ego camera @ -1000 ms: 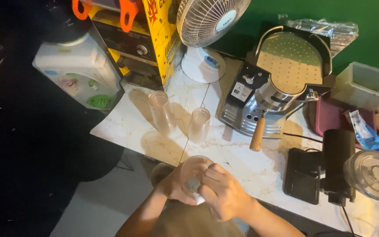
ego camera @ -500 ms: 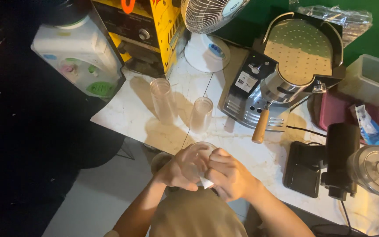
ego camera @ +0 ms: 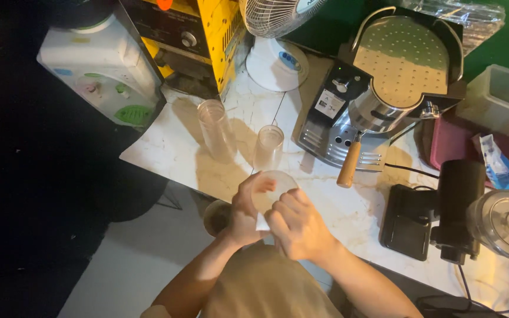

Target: Cleaning and wiping glass cups with a tissue at a coffee shop counter.

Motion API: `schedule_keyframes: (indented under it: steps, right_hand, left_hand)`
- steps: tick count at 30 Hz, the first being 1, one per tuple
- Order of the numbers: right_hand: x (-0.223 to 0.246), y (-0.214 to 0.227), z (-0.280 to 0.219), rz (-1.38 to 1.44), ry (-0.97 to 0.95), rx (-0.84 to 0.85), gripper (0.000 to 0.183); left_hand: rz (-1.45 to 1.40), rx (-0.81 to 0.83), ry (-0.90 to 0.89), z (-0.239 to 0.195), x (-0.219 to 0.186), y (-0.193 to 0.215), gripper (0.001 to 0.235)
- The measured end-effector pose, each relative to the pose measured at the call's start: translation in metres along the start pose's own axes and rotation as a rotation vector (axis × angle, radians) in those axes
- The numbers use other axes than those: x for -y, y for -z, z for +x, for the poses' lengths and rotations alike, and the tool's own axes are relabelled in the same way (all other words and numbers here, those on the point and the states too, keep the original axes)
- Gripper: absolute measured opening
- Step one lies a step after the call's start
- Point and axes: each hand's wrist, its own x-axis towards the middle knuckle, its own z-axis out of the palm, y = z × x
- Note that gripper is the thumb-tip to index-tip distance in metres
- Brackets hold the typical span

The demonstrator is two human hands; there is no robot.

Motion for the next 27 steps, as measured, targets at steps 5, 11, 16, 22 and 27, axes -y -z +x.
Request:
schedule_keyframes:
  steps: [5,11,16,22,27]
  right_hand:
    - [-0.006,0.009,0.005,0.337,0.131,-0.034,0.046]
    - [-0.006,0.008,0.013,0.126,0.092,-0.013,0.042]
    - [0.007,0.002,0.018,-0.021,0.010,-0.036,0.037]
    - [-0.023,-0.003,-0.007,0.355,0.059,-0.044,0.043]
    - [-0.009,0.003,0.015,0.328,-0.036,0.007,0.044]
  left_hand:
    - [-0.706,0.396,0.248,0.045,-0.076,0.022,0.052]
    - [-0.217,0.037,-0.053,0.018,-0.009,0.002,0.085]
    - [0.107,0.029,-0.035,0.014,-0.019,0.009,0.102]
    - [-0.132,0.085,0.004,0.005,-0.003,0.006,0.097]
    - [-0.352,0.086,0.334,-0.017,0.023,0.006,0.116]
